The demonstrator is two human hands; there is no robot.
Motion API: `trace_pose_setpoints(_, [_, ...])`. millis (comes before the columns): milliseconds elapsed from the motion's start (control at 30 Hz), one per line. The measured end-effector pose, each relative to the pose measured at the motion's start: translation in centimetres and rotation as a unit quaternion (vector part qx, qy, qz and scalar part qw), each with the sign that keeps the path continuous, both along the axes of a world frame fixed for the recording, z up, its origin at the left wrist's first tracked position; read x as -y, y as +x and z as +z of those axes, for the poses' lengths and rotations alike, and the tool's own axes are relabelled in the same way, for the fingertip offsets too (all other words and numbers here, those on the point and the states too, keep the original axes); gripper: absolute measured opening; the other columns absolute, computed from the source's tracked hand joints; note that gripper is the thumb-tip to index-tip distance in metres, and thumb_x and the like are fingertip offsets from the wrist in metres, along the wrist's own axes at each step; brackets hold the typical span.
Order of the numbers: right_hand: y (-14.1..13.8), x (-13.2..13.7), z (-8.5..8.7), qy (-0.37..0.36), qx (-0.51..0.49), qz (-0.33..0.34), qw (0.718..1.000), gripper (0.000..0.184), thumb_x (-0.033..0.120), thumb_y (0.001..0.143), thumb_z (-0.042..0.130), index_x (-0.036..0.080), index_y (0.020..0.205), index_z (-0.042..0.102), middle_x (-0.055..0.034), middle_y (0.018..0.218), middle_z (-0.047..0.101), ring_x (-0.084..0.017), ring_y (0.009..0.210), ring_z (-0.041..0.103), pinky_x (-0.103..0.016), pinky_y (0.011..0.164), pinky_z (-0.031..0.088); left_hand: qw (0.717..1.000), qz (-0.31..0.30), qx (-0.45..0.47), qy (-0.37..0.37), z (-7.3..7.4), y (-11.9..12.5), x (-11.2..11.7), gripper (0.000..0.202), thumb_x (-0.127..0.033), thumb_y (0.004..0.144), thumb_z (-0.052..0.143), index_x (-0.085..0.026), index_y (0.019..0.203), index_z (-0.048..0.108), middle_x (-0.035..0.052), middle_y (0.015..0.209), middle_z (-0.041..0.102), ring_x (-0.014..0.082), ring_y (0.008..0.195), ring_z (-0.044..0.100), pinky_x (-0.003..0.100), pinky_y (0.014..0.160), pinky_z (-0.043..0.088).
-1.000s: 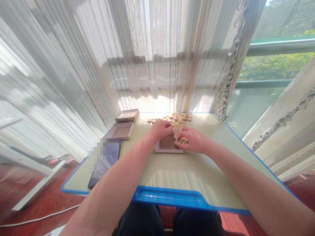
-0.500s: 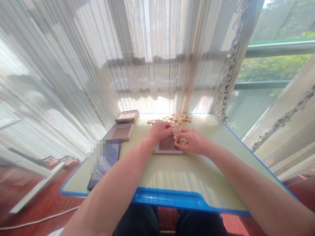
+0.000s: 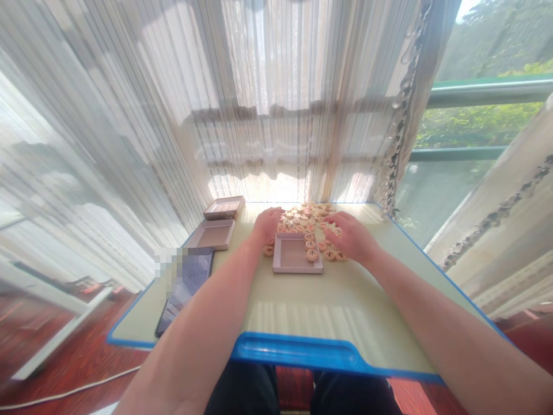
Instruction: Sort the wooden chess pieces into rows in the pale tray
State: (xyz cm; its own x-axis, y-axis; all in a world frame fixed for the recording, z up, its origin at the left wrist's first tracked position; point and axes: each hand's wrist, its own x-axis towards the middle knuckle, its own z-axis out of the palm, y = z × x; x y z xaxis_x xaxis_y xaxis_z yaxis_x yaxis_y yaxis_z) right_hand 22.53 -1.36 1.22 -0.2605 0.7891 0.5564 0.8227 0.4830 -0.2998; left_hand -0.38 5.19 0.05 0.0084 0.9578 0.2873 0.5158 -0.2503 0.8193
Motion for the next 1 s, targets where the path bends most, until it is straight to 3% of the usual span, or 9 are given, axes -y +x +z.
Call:
trace_pose_setpoints(100, [1.0,-1.5,-1.1,-0.005,0.008,-0.042,0.999,0.033,0.037,0.084,0.046,0.016,0.103,0.062,-0.0107,0.110,0.061,-0.026,0.106,0.052,-0.040,0.094,0.040,0.998,-0.048,-0.051,0.005,-0.5,-0.1,-0.5,0.040,-0.027,0.082,0.033,-0.019,0.106,0.065,0.0052,0.126,0.056,0.0198,0.119,0.047,0.031,0.101,0.033])
trace_pose_setpoints(267, [1.2,-1.9,-1.9,-0.019,-0.009,-0.036,0.999,0.036,0.039,0.086,0.041,0.016,0.102,0.065,-0.0099,0.115,0.062,-0.025,0.111,0.051,-0.040,0.098,0.038,0.983,-0.082,-0.159,-0.033,-0.7,-0.2,-0.3,0.050,-0.050,0.087,0.027,-0.021,0.090,0.068,0.0088,0.099,0.067,0.0238,0.103,0.056,0.033,0.090,0.039])
trace_pose_setpoints(467, [-0.7,-0.7,-1.0,0.019,-0.034,-0.013,0.999,0.027,0.023,0.083,0.044,0.018,0.098,0.066,-0.0060,0.104,0.066,-0.020,0.101,0.055,-0.034,0.092,0.042,0.991,-0.012,-0.133,-0.017,-0.1,-0.5,-0.1,0.065,-0.056,0.088,0.015,-0.018,0.078,0.066,0.0100,0.083,0.067,0.0229,0.087,0.060,0.032,0.076,0.041])
trace_pose_setpoints(567, [-1.5,-2.3,-0.4,-0.021,0.033,-0.008,0.999,0.029,0.013,0.078,0.043,0.020,0.090,0.069,-0.0042,0.101,0.067,-0.021,0.100,0.054,-0.034,0.092,0.041,0.991,0.039,-0.130,0.006,0.2,-0.5,-0.2,0.061,-0.054,0.088,0.019,-0.017,0.071,0.064,0.0092,0.074,0.065,0.0216,0.079,0.059,0.030,0.069,0.040])
trace_pose_setpoints(700, [-2.1,-6.0,0.1,-0.072,0.101,-0.005,0.992,0.032,0.012,0.076,0.044,0.020,0.089,0.071,-0.0044,0.103,0.067,-0.023,0.101,0.053,-0.035,0.091,0.040,0.985,0.113,-0.130,0.028,0.4,-0.7,-0.1,0.050,-0.046,0.087,0.028,-0.017,0.062,0.060,0.0073,0.064,0.061,0.0189,0.067,0.057,0.029,0.061,0.037])
trace_pose_setpoints(833, [-2.4,-8.4,0.0,-0.134,0.103,0.041,0.985,0.031,0.015,0.076,0.045,0.022,0.091,0.071,-0.0024,0.100,0.068,-0.019,0.098,0.056,-0.029,0.089,0.041,0.983,0.127,-0.133,-0.009,0.2,-1.1,-0.4,0.035,-0.034,0.083,0.036,-0.016,0.069,0.062,0.0075,0.070,0.064,0.0178,0.067,0.057,0.028,0.060,0.037])
trace_pose_setpoints(1000, [-2.3,-8.5,0.1,-0.204,0.098,0.047,0.973,0.024,0.026,0.075,0.050,0.023,0.085,0.072,-0.0019,0.086,0.068,-0.017,0.083,0.059,-0.027,0.073,0.044,0.983,0.122,-0.132,-0.047,-0.3,-1.4,-0.9,0.029,-0.028,0.076,0.044,-0.014,0.092,0.065,0.0121,0.096,0.067,0.0220,0.086,0.059,0.030,0.071,0.042])
